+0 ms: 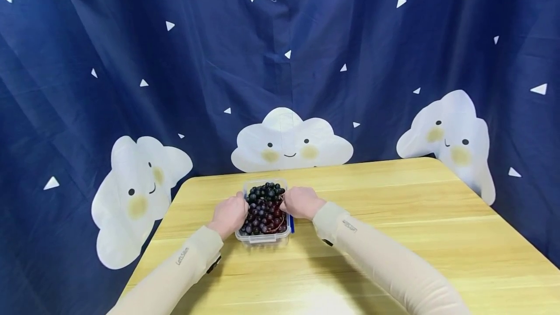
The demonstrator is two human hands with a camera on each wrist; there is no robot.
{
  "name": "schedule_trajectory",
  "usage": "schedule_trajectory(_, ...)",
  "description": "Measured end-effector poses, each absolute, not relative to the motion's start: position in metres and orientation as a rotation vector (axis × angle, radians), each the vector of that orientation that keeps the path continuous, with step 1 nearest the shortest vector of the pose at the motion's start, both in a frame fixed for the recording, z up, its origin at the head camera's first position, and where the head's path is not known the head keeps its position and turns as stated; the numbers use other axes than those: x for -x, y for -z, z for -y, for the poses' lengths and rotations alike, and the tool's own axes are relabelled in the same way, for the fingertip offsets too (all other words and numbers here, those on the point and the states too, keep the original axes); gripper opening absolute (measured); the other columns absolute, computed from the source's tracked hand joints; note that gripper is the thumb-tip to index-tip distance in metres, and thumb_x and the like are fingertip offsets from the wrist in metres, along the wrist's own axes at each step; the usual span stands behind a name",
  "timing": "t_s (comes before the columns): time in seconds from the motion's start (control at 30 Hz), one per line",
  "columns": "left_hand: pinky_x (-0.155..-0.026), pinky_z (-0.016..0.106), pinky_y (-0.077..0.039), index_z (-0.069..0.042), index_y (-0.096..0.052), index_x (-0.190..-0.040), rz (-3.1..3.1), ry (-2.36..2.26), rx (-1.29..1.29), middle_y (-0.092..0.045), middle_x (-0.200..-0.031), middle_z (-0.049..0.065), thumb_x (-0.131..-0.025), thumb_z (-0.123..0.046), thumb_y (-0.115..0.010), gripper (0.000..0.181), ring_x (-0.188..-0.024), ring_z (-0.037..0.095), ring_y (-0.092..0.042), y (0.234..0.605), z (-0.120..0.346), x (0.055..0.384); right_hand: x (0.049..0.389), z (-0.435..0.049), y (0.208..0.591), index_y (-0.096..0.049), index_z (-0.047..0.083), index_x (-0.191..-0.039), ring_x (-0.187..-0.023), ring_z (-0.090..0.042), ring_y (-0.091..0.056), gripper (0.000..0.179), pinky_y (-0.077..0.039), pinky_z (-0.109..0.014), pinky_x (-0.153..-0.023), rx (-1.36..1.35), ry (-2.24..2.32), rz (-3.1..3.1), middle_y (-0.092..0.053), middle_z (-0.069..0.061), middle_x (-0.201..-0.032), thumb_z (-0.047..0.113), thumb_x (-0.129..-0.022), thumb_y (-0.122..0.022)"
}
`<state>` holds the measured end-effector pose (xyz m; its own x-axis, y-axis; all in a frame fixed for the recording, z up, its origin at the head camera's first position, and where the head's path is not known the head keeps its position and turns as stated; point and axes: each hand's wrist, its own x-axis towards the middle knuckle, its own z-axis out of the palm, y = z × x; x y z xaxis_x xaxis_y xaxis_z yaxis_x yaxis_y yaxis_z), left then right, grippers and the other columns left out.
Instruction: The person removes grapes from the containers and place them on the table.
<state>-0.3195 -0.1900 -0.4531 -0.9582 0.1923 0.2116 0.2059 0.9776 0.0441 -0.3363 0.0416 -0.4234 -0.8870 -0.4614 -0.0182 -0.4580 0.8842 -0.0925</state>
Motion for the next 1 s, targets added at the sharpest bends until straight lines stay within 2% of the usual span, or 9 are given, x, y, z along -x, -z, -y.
schedule_trajectory(0.3, -0.048, 0.043, -0.051, 0.008, -0.057, -0.113, 2.914, 0.103, 0.296, -0.061, -0.071, 0.014, -0.103, -0.022, -0.049, 0.033, -0.059, 0.028, -0.063, 0.454, 0.184, 0.314, 0.330, -0.048, 0.424, -0.038, 0.019, -0.057, -0.051, -0.013, -0.047, 0.046, -0.052, -0.037, -0.052, 0.747, 0.162, -3.039, -0.041, 0.003, -0.055, 0.030, -0.097, -0.057)
schedule_trajectory(0.57, -0.046, 0.043, -0.049, 0.005, -0.060, -0.106, 2.876, 0.077, 0.305, -0.056, -0.064, 0.010, -0.102, -0.023, -0.050, 0.029, -0.052, 0.026, -0.059, 0.457, 0.180, 0.309, 0.325, -0.053, 0.427, -0.038, 0.020, -0.057, -0.051, -0.014, -0.049, 0.047, -0.052, -0.037, -0.052, 0.771, 0.143, -3.047, -0.044, 0.002, -0.055, 0.033, -0.098, -0.055)
schedule_trajectory(0.8, -0.043, 0.041, -0.047, 0.002, -0.060, -0.104, 2.862, 0.086, 0.305, -0.053, -0.061, 0.008, -0.103, -0.023, -0.049, 0.028, -0.049, 0.023, -0.056, 0.456, 0.178, 0.307, 0.322, -0.058, 0.428, -0.038, 0.021, -0.055, -0.049, -0.011, -0.046, 0.046, -0.049, -0.033, -0.052, 0.801, 0.204, -3.028, -0.042, 0.006, -0.053, 0.029, -0.097, -0.055)
schedule_trajectory(1.0, -0.048, 0.043, -0.050, 0.003, -0.061, -0.105, 2.867, 0.107, 0.286, -0.059, -0.065, 0.010, -0.103, -0.022, -0.048, 0.028, -0.055, 0.026, -0.061, 0.456, 0.178, 0.307, 0.322, -0.058, 0.427, -0.040, 0.021, -0.057, -0.050, -0.011, -0.046, 0.045, -0.050, -0.033, -0.055, 0.793, 0.205, -3.009, -0.043, 0.006, -0.054, 0.031, -0.098, -0.054)
